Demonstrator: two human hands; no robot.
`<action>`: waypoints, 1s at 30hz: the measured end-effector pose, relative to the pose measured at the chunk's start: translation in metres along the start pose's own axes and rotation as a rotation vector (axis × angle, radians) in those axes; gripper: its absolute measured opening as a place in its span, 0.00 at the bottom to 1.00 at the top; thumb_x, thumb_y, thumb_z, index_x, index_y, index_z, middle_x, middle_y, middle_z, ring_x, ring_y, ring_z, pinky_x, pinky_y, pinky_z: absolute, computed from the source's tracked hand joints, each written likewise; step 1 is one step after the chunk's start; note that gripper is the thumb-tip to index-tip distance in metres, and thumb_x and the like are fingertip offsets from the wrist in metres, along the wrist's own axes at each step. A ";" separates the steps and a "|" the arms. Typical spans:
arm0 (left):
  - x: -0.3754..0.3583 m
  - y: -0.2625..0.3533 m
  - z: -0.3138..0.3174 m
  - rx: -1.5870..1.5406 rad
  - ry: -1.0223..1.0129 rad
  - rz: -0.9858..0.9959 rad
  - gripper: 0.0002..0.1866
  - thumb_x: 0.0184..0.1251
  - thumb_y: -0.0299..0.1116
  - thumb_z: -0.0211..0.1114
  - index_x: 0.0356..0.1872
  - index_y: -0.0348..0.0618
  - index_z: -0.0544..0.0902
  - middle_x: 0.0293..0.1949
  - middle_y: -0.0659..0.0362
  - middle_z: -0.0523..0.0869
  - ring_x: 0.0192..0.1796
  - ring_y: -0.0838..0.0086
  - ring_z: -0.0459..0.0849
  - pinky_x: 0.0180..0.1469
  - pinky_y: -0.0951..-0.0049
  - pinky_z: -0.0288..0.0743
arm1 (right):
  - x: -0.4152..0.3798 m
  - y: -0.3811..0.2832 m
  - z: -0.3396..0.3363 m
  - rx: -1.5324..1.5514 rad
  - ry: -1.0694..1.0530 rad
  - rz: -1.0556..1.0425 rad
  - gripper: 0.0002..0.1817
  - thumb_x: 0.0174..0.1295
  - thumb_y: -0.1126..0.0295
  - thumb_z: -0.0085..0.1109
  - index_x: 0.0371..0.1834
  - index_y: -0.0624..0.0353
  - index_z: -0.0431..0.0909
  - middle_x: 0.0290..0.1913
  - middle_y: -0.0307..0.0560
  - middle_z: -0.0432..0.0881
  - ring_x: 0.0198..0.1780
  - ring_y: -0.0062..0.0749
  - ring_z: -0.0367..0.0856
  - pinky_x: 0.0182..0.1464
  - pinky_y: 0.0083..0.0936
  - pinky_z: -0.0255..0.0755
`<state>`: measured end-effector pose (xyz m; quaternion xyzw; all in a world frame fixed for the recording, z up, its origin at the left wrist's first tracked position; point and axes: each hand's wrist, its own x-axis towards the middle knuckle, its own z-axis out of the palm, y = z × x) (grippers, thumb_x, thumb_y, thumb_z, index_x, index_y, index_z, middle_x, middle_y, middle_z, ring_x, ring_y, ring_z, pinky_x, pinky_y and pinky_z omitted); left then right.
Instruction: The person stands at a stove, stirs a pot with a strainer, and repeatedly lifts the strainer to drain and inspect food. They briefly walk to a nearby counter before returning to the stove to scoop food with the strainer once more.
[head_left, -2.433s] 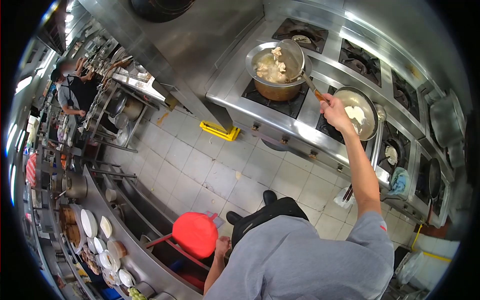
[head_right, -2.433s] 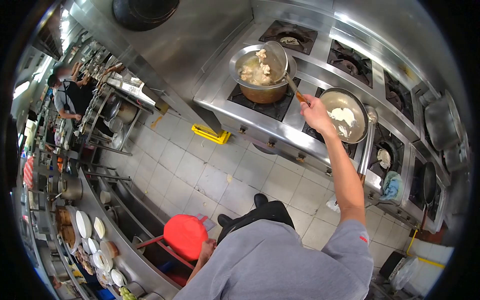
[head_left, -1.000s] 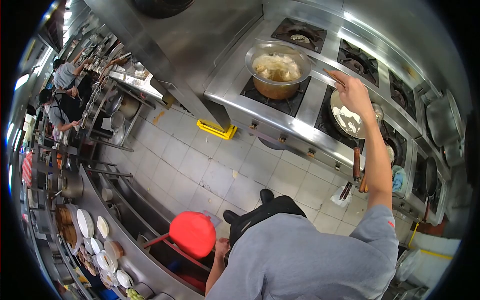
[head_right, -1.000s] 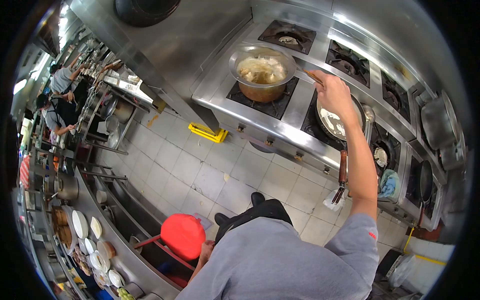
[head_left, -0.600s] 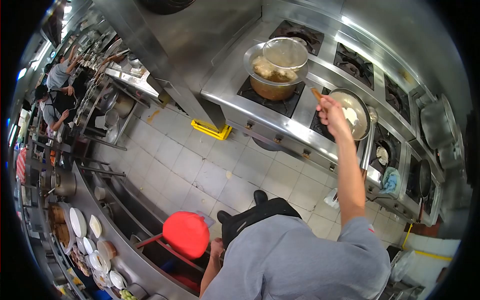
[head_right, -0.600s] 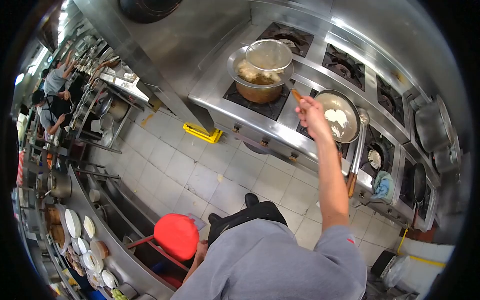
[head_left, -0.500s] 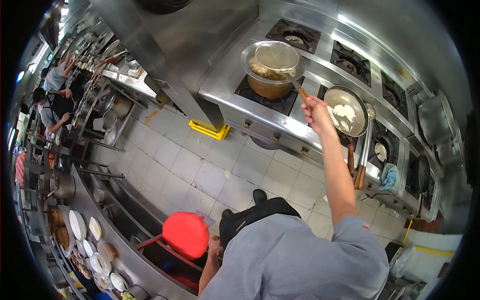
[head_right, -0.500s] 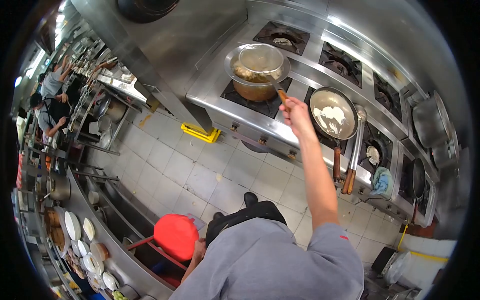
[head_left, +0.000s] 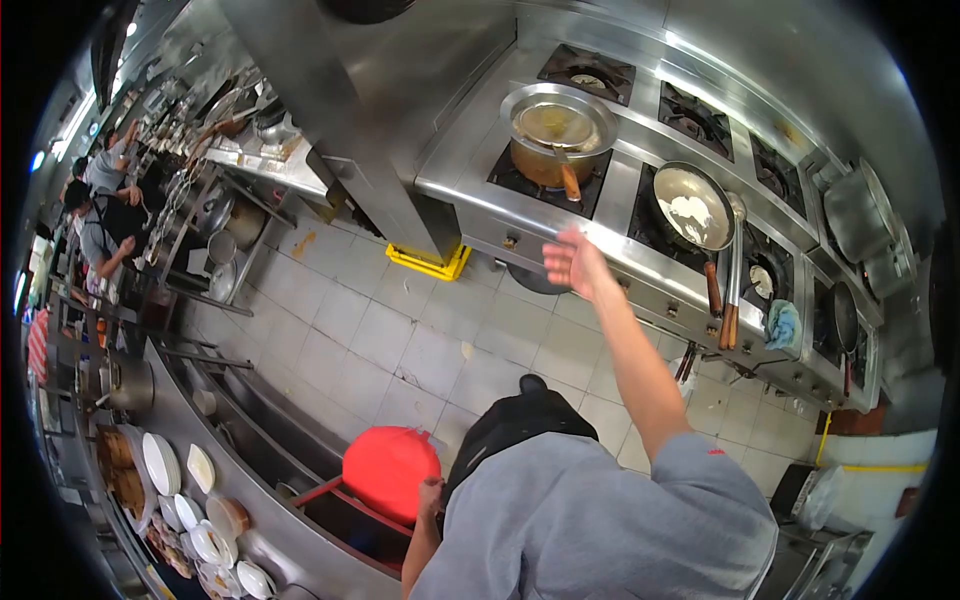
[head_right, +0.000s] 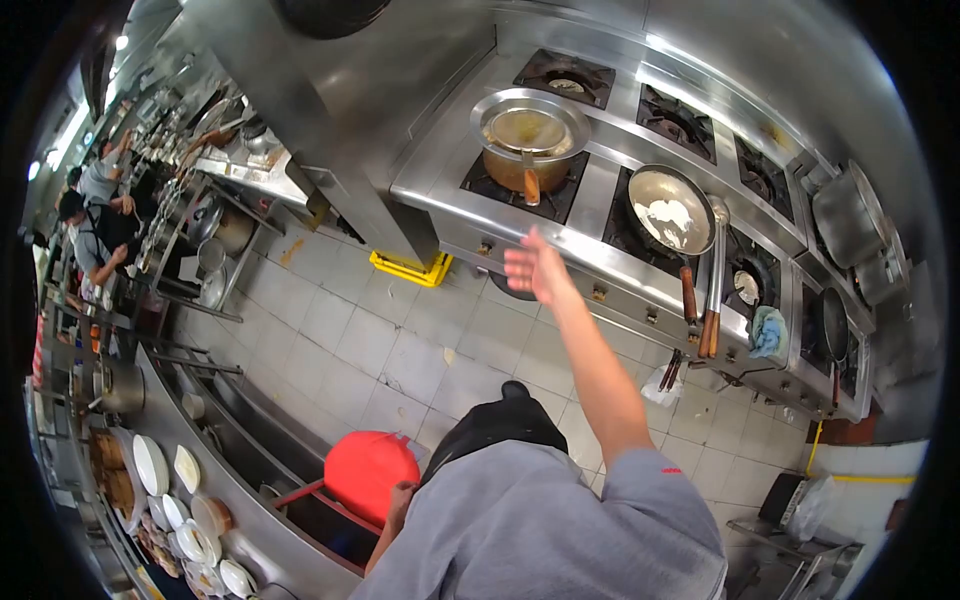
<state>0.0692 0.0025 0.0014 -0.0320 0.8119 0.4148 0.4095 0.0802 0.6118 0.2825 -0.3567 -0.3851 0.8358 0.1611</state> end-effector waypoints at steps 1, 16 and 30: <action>-0.005 -0.005 -0.006 -0.003 -0.002 -0.031 0.07 0.58 0.27 0.61 0.35 0.35 0.82 0.27 0.58 0.82 0.29 0.73 0.79 0.31 0.74 0.72 | -0.012 0.028 0.000 -0.091 0.029 0.076 0.32 0.62 0.41 0.44 0.60 0.54 0.61 0.45 0.48 0.78 0.38 0.33 0.79 0.37 0.36 0.74; 0.046 -0.039 -0.075 0.479 -0.349 -0.050 0.11 0.55 0.33 0.58 0.33 0.36 0.82 0.23 0.54 0.83 0.28 0.68 0.82 0.30 0.69 0.75 | -0.211 0.319 -0.122 -0.990 0.177 0.880 0.38 0.57 0.43 0.51 0.65 0.59 0.62 0.64 0.56 0.65 0.59 0.54 0.70 0.45 0.54 0.74; 0.086 0.072 -0.021 0.769 -0.341 0.288 0.13 0.49 0.35 0.60 0.33 0.37 0.82 0.31 0.45 0.84 0.38 0.56 0.84 0.41 0.63 0.77 | -0.328 0.408 -0.173 -0.513 0.281 1.008 0.43 0.55 0.33 0.48 0.65 0.55 0.63 0.64 0.57 0.65 0.61 0.56 0.67 0.51 0.54 0.71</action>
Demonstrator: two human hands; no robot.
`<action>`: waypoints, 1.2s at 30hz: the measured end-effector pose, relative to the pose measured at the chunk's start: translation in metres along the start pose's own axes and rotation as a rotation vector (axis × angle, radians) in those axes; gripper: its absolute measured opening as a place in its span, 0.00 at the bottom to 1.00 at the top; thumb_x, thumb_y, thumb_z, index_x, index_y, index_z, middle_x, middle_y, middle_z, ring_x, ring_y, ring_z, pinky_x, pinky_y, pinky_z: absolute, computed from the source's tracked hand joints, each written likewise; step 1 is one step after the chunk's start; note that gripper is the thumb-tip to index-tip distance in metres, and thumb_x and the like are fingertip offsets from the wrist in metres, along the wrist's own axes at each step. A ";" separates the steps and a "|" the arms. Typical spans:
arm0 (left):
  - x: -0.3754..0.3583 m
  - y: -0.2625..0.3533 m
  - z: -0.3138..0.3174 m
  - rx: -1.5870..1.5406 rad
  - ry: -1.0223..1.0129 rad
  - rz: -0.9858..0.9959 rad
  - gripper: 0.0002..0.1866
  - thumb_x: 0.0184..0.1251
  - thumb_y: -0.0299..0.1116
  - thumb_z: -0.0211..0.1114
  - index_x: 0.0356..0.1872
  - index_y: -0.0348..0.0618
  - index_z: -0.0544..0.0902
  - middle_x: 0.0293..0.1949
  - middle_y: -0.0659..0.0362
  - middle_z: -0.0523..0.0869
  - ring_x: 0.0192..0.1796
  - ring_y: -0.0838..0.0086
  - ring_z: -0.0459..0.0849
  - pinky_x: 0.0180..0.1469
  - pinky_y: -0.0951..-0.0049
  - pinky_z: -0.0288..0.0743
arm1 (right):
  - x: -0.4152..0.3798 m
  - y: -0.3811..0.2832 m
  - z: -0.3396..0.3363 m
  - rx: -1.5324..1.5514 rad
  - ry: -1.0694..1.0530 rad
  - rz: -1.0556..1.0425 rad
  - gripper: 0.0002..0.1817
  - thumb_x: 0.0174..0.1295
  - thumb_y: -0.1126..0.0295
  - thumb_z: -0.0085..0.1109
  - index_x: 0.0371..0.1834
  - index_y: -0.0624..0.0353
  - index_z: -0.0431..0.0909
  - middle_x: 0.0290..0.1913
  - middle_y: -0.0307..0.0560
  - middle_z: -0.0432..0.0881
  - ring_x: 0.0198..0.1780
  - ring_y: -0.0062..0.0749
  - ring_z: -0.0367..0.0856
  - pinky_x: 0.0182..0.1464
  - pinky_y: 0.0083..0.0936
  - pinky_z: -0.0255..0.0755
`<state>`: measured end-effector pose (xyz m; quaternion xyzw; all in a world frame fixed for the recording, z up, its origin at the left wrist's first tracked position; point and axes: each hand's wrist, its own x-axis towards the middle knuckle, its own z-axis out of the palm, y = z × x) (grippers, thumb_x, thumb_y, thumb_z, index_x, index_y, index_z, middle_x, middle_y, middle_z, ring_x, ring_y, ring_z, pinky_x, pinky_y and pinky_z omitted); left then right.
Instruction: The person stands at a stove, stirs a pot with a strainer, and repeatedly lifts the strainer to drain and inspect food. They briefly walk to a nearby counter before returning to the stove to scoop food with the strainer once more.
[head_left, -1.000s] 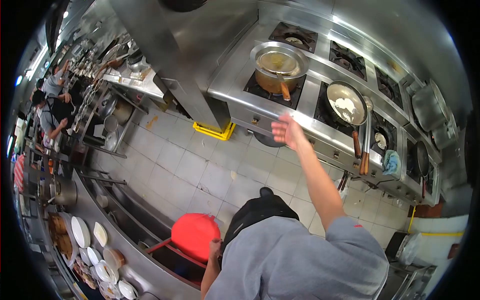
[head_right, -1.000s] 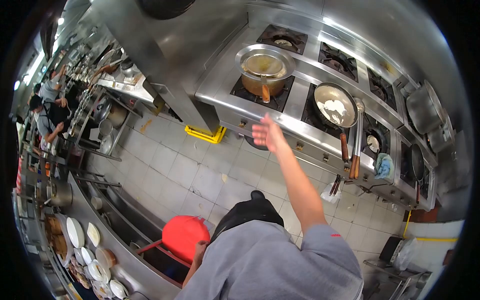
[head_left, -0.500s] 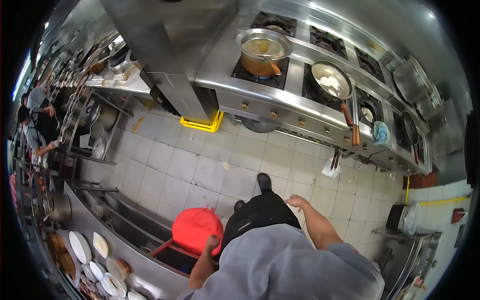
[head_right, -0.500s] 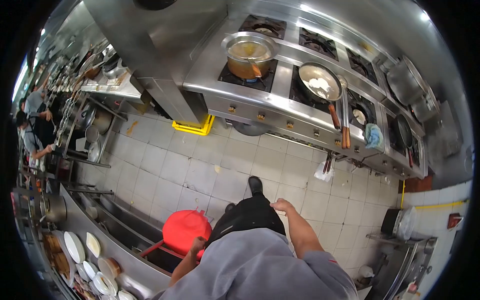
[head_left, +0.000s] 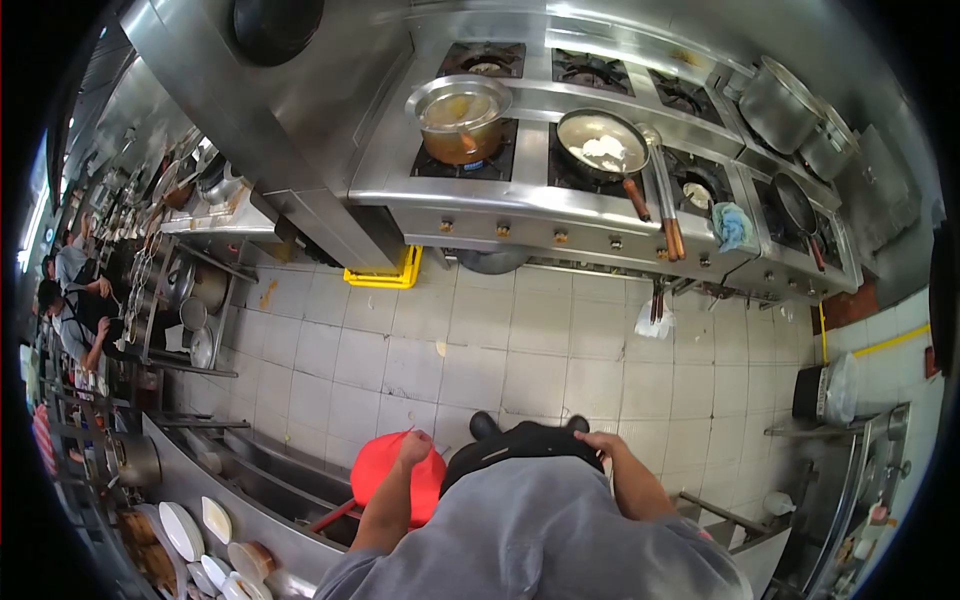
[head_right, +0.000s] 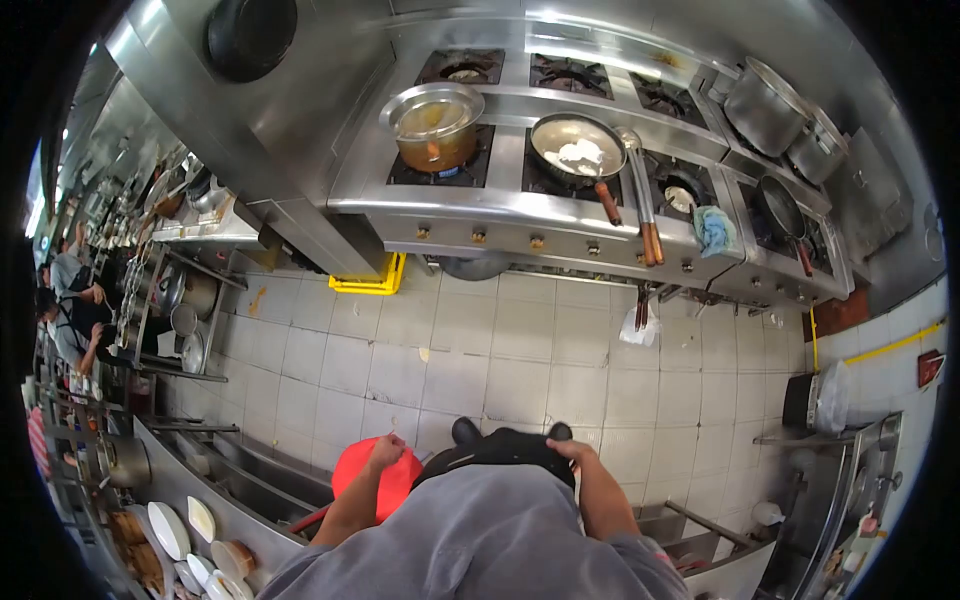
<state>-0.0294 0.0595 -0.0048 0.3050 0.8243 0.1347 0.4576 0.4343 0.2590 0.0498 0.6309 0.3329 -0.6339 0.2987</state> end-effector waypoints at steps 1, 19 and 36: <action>-0.003 0.014 0.008 0.045 -0.011 0.030 0.13 0.49 0.35 0.60 0.33 0.37 0.82 0.32 0.44 0.84 0.39 0.56 0.84 0.42 0.63 0.77 | -0.009 0.007 -0.006 -0.004 -0.066 -0.038 0.40 0.57 0.37 0.50 0.64 0.58 0.64 0.63 0.57 0.67 0.58 0.58 0.69 0.47 0.51 0.75; -0.096 0.155 0.155 0.286 -0.174 0.160 0.17 0.58 0.41 0.57 0.38 0.37 0.81 0.35 0.45 0.84 0.41 0.56 0.83 0.45 0.63 0.75 | 0.084 0.270 -0.124 0.376 0.226 -0.290 0.16 0.57 0.64 0.58 0.40 0.67 0.75 0.31 0.51 0.78 0.30 0.37 0.81 0.24 0.36 0.79; -0.099 0.189 0.182 0.395 -0.217 0.187 0.17 0.56 0.40 0.59 0.38 0.38 0.82 0.37 0.46 0.84 0.43 0.55 0.82 0.47 0.63 0.75 | 0.090 0.273 -0.103 0.629 0.219 -0.383 0.10 0.55 0.68 0.55 0.34 0.65 0.76 0.28 0.45 0.78 0.27 0.32 0.80 0.22 0.30 0.77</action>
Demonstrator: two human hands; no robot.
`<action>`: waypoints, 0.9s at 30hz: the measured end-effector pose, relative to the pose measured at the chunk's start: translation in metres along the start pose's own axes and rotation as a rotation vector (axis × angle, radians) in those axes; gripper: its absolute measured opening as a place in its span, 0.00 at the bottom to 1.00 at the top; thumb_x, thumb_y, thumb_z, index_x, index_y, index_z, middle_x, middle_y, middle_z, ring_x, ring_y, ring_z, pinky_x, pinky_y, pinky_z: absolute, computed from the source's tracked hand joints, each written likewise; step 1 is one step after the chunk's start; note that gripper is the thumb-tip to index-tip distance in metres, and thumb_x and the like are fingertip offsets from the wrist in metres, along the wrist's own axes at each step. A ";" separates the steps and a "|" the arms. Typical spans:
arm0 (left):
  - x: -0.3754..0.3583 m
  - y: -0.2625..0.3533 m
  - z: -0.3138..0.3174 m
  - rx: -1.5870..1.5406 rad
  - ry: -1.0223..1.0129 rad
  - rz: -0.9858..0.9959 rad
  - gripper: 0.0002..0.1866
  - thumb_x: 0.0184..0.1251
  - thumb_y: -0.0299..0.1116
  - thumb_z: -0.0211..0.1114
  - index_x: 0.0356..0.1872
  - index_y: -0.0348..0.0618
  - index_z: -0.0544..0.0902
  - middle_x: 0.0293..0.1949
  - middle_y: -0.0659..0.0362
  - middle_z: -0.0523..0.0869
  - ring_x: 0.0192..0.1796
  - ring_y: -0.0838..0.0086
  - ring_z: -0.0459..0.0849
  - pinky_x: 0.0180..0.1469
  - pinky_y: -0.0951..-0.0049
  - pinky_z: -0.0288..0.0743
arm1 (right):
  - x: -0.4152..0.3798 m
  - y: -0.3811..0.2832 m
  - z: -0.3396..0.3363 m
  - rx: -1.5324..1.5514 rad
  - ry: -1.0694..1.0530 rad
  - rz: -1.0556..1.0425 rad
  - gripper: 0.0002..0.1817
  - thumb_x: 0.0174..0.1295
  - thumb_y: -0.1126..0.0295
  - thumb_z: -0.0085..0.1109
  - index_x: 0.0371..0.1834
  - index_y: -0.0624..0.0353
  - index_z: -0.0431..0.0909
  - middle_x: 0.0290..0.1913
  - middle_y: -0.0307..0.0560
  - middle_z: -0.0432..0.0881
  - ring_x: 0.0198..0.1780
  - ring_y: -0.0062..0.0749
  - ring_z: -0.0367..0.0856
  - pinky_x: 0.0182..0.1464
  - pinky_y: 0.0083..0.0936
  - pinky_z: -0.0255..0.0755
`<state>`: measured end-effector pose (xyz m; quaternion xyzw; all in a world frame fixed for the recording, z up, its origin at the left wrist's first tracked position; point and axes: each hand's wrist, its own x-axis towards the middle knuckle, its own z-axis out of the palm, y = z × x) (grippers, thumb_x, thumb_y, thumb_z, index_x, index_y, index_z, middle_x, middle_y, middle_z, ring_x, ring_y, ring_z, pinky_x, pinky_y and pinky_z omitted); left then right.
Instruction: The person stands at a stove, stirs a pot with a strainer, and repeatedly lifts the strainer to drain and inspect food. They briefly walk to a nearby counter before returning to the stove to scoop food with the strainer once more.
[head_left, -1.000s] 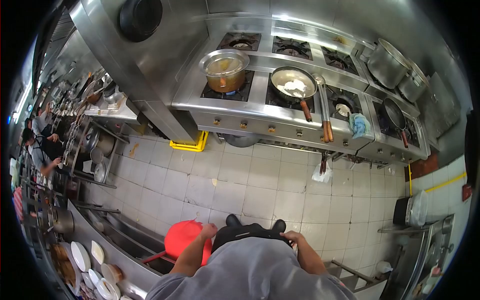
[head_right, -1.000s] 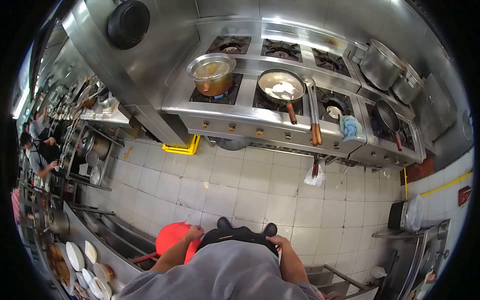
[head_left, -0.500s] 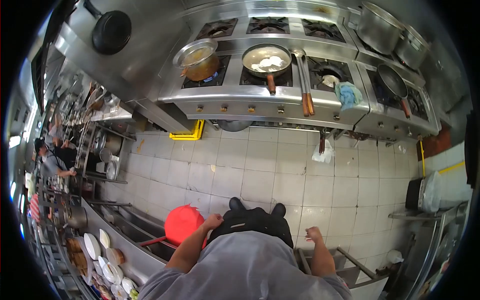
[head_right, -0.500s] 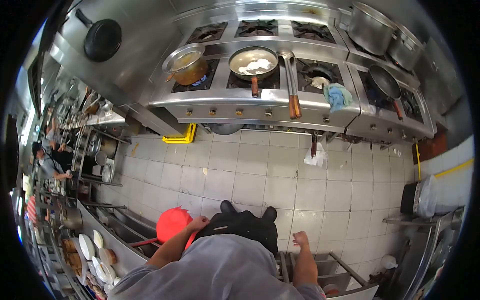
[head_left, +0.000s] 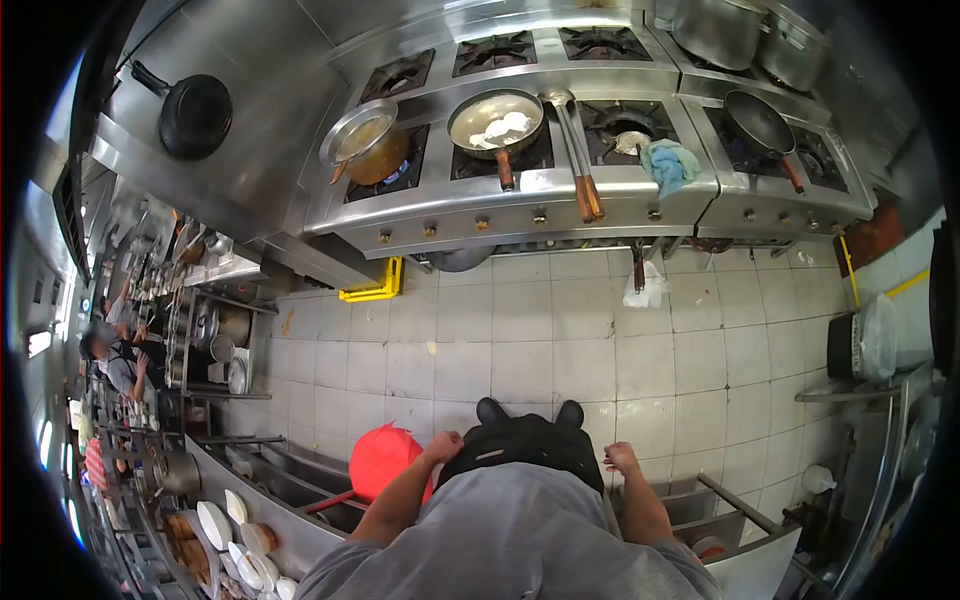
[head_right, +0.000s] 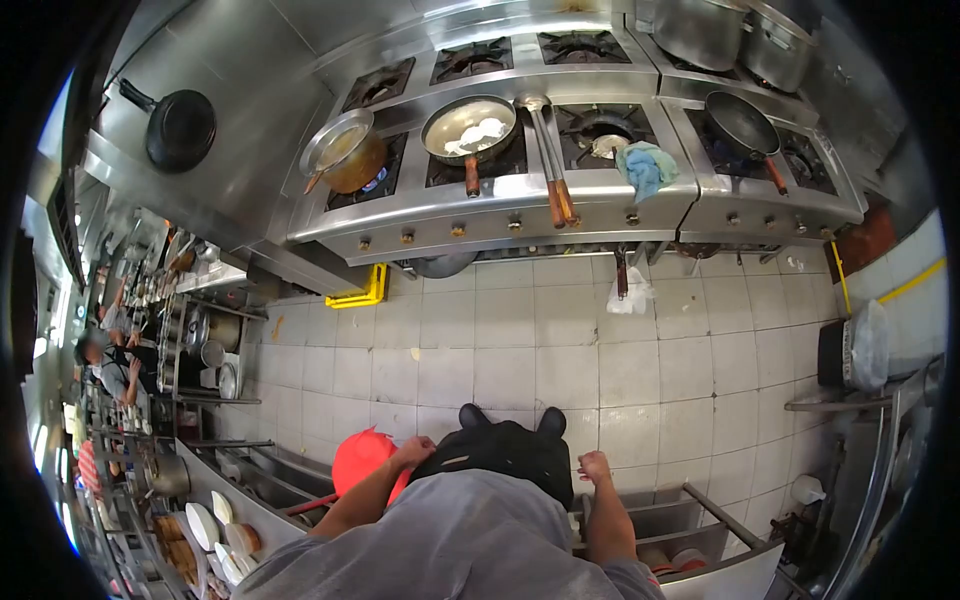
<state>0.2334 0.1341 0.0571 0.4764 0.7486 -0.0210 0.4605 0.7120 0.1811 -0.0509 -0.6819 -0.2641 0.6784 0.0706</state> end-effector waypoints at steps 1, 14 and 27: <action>0.002 -0.001 0.003 -0.007 -0.007 0.010 0.17 0.56 0.41 0.59 0.39 0.38 0.82 0.37 0.46 0.84 0.43 0.54 0.82 0.47 0.63 0.75 | -0.003 -0.006 0.003 -0.002 -0.019 -0.001 0.10 0.55 0.68 0.55 0.35 0.65 0.77 0.28 0.45 0.78 0.27 0.31 0.80 0.23 0.30 0.77; 0.048 0.032 0.017 -0.233 0.136 -0.010 0.19 0.59 0.44 0.59 0.40 0.37 0.82 0.36 0.48 0.85 0.41 0.60 0.83 0.45 0.65 0.75 | -0.021 -0.029 -0.074 -0.181 0.070 0.001 0.12 0.56 0.67 0.56 0.37 0.65 0.77 0.30 0.47 0.79 0.30 0.32 0.81 0.27 0.31 0.79; 0.140 0.034 0.027 0.198 -0.202 0.301 0.22 0.53 0.51 0.59 0.37 0.41 0.84 0.39 0.43 0.83 0.43 0.52 0.82 0.46 0.62 0.75 | -0.022 -0.028 -0.075 0.417 0.061 0.025 0.14 0.59 0.64 0.57 0.41 0.65 0.76 0.32 0.47 0.79 0.31 0.32 0.81 0.30 0.34 0.80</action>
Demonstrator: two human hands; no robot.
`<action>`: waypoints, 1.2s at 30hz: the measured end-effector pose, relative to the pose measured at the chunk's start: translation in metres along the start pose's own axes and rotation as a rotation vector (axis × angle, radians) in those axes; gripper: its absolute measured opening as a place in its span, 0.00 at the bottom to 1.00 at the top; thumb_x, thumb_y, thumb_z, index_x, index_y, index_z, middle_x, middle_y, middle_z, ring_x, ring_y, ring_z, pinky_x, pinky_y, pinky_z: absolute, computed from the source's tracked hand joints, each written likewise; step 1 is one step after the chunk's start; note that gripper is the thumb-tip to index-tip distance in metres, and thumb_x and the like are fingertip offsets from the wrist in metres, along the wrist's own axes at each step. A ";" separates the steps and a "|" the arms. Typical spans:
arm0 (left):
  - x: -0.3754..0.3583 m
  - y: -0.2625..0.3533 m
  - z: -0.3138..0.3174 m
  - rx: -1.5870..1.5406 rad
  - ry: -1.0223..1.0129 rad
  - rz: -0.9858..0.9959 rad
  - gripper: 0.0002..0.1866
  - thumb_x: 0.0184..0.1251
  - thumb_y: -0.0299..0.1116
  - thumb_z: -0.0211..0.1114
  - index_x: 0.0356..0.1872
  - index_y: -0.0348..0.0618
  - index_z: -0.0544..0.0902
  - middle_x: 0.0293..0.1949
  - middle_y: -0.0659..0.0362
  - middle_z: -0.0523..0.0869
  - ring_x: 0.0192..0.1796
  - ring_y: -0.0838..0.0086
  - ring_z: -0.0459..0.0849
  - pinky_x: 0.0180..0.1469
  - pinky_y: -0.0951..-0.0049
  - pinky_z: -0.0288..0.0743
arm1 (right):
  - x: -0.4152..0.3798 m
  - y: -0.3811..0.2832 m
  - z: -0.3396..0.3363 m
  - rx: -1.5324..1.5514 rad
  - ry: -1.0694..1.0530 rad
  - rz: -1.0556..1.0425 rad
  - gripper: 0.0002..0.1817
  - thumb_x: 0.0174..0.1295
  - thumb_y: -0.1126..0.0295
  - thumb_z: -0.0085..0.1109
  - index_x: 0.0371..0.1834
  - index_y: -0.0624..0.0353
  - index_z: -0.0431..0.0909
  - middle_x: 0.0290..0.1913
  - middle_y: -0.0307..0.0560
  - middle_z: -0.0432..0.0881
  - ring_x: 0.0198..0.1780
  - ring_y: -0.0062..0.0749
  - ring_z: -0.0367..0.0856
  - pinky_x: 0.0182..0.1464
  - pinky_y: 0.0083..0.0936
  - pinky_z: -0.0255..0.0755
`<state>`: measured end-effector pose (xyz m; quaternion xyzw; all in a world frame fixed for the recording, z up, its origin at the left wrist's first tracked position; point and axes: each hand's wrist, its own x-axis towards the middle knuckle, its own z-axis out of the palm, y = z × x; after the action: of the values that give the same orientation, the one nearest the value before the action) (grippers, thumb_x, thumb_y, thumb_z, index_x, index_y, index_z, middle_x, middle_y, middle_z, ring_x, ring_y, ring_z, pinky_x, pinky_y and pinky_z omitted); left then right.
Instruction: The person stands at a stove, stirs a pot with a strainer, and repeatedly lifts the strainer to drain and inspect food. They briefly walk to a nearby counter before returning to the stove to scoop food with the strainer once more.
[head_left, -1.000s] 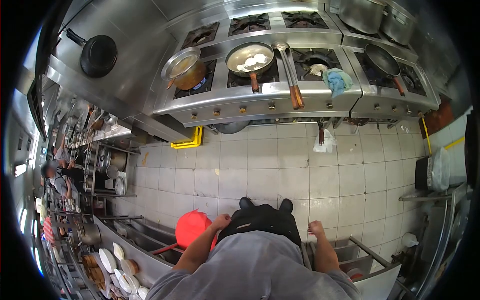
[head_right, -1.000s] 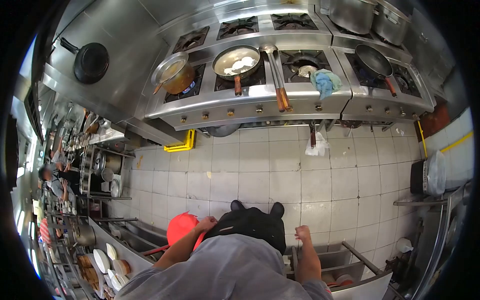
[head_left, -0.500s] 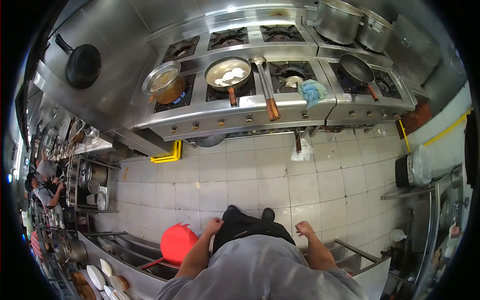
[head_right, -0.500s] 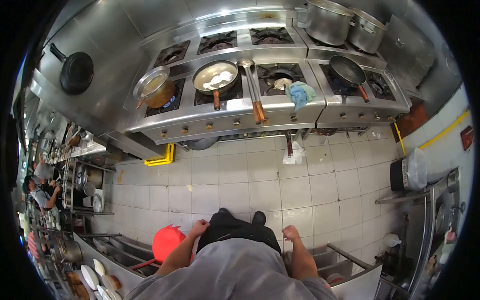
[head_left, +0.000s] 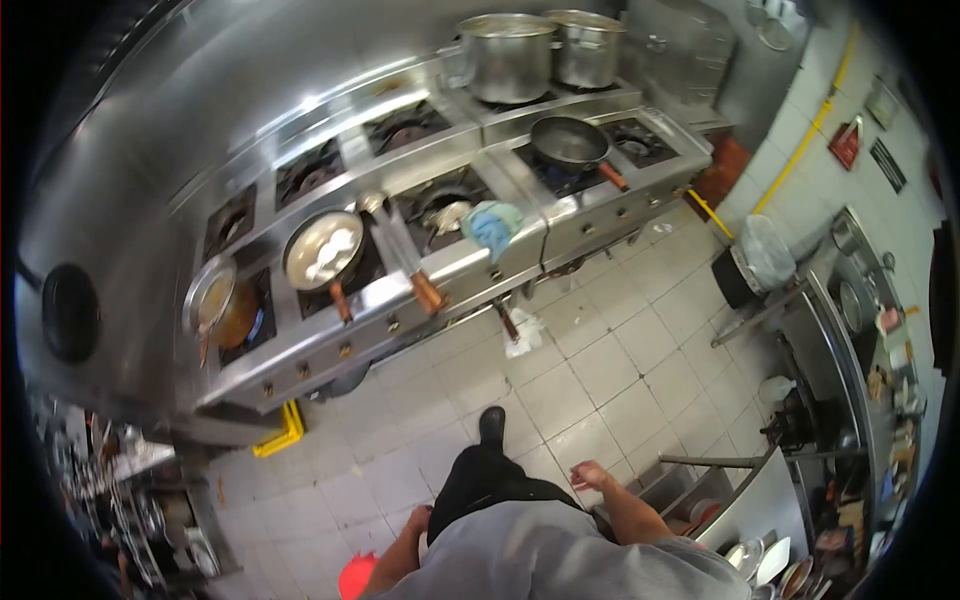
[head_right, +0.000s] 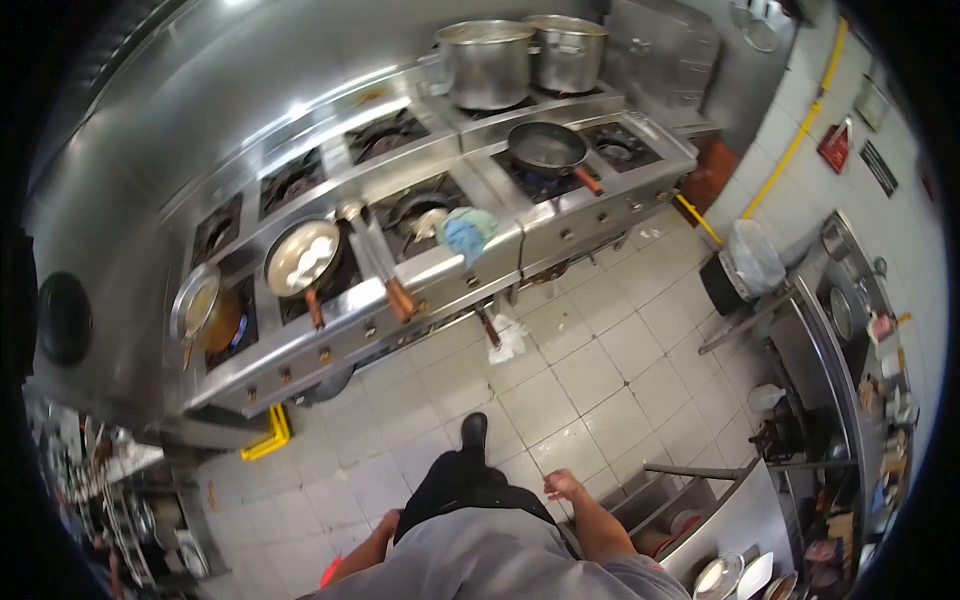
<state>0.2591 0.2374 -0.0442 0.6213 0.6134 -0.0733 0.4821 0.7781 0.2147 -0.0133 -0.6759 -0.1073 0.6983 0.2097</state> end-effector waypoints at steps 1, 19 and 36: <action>0.011 0.007 -0.011 -0.049 -0.037 -0.034 0.22 0.54 0.51 0.59 0.37 0.41 0.84 0.39 0.43 0.83 0.44 0.52 0.82 0.47 0.62 0.75 | 0.000 0.000 0.010 -0.025 -0.008 0.017 0.15 0.59 0.64 0.57 0.41 0.64 0.76 0.33 0.47 0.79 0.31 0.32 0.80 0.30 0.33 0.79; 0.291 0.183 -0.197 0.060 -0.026 0.072 0.10 0.47 0.36 0.66 0.29 0.42 0.84 0.32 0.49 0.85 0.38 0.63 0.84 0.43 0.66 0.76 | 0.000 -0.120 -0.012 -0.029 0.434 -0.073 0.18 0.59 0.64 0.56 0.46 0.66 0.74 0.36 0.48 0.81 0.36 0.31 0.82 0.29 0.27 0.78; 0.369 0.307 -0.165 0.331 -0.397 0.269 0.09 0.50 0.36 0.62 0.27 0.42 0.84 0.30 0.48 0.84 0.36 0.60 0.84 0.40 0.65 0.76 | 0.031 0.039 0.000 -0.015 0.425 -0.226 0.14 0.39 0.64 0.62 0.29 0.60 0.82 0.28 0.49 0.82 0.31 0.33 0.81 0.30 0.29 0.78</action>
<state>0.5193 0.6728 -0.0531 0.7408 0.3988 -0.2277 0.4903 0.7727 0.1942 -0.0583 -0.7929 -0.1410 0.5116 0.2994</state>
